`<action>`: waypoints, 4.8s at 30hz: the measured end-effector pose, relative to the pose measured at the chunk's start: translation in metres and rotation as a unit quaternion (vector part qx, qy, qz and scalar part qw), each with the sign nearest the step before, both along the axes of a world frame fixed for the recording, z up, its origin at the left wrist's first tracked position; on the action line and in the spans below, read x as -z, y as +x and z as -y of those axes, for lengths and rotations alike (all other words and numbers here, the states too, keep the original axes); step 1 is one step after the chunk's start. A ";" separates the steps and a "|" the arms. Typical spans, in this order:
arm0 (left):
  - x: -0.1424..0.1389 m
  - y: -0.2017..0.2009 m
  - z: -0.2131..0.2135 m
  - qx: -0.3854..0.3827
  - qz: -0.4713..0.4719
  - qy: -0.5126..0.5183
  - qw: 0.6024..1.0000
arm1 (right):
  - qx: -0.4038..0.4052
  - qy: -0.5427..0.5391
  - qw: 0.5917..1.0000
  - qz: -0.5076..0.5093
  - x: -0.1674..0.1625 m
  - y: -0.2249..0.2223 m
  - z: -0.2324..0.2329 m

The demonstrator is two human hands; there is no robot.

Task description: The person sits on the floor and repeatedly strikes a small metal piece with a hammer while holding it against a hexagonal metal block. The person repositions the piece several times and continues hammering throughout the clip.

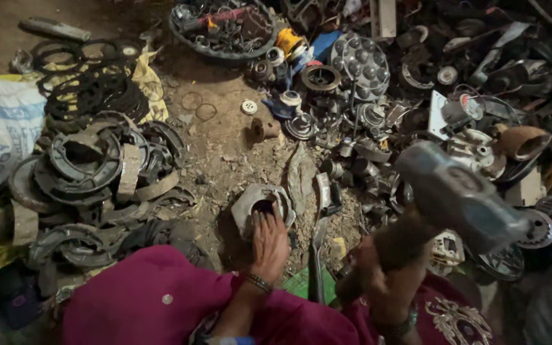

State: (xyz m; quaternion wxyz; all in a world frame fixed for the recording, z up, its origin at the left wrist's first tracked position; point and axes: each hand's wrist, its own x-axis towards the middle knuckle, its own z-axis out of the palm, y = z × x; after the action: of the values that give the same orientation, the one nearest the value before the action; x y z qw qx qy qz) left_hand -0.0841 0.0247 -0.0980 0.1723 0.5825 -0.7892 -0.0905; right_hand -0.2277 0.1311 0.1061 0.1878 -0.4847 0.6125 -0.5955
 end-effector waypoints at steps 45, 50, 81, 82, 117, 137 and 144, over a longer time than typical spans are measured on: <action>-0.006 0.007 -0.002 -0.004 -0.026 0.006 1.000 | -0.153 0.290 0.869 -0.372 0.126 -0.003 0.013; -0.008 0.023 0.002 0.060 0.041 0.094 0.993 | -0.084 0.300 0.938 -0.151 0.074 -0.002 0.002; -0.001 0.005 0.002 0.042 -0.017 0.048 0.998 | -0.050 0.196 0.976 -0.076 0.054 -0.001 -0.007; -0.002 0.006 0.001 0.039 -0.024 0.024 0.999 | -0.089 0.205 0.963 -0.150 0.076 0.004 -0.003; -0.016 0.035 0.002 0.033 -0.073 0.005 0.997 | -0.068 0.225 0.971 -0.041 0.048 0.003 -0.011; -0.047 0.030 -0.004 0.046 -0.073 0.114 0.990 | -0.006 0.294 0.956 0.014 0.024 0.011 -0.008; -0.039 0.024 -0.002 0.026 -0.028 0.026 0.999 | -0.047 -0.005 0.998 0.045 0.032 0.005 -0.010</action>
State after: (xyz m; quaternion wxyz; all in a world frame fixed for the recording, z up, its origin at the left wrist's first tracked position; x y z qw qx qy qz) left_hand -0.0601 0.0264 -0.0591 0.1766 0.5635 -0.7963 -0.1315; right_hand -0.2226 0.1407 0.0738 0.2402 -0.4867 0.5773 -0.6100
